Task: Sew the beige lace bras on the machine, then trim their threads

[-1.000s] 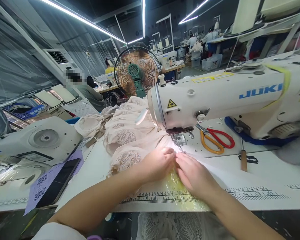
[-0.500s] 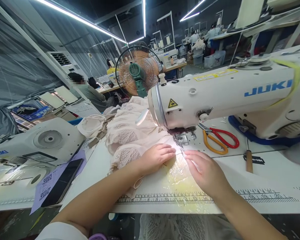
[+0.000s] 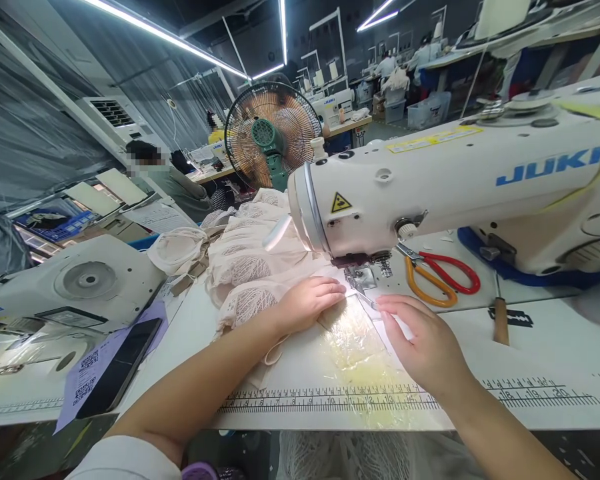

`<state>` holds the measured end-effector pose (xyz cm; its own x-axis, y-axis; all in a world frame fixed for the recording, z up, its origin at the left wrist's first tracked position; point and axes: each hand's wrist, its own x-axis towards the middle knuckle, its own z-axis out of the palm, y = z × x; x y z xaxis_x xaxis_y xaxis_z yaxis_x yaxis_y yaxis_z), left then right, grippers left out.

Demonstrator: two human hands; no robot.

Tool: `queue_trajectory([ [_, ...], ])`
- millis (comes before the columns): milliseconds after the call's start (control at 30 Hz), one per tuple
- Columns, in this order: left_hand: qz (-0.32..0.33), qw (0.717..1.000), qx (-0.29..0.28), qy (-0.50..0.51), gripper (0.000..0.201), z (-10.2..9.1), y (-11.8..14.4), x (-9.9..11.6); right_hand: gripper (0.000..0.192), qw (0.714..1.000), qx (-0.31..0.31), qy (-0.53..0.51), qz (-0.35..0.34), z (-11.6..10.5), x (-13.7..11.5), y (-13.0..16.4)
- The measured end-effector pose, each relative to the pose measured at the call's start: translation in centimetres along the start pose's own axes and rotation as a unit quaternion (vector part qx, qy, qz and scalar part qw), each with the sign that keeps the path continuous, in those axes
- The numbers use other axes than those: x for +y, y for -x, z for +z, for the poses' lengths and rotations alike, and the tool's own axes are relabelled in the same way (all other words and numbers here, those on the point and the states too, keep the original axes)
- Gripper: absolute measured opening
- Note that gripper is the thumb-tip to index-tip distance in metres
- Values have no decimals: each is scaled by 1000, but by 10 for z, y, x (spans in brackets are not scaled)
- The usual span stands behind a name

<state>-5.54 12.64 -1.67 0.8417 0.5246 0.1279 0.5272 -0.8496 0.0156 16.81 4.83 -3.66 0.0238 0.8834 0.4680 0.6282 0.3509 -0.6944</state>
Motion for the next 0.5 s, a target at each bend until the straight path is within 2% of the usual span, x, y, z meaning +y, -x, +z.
queue_trajectory([
  [333,-51,998,-37,-19,33,-7,-12,-10,21,1000,-13,-6,-6,-1,2,-10],
  [433,-90,994,-42,-49,31,-20,-10,6,21,999,-23,-33,-20,-9,-6,-6],
  [500,-156,983,-52,-75,28,-35,1,29,22,989,-100,-92,-53,-21,-7,12],
])
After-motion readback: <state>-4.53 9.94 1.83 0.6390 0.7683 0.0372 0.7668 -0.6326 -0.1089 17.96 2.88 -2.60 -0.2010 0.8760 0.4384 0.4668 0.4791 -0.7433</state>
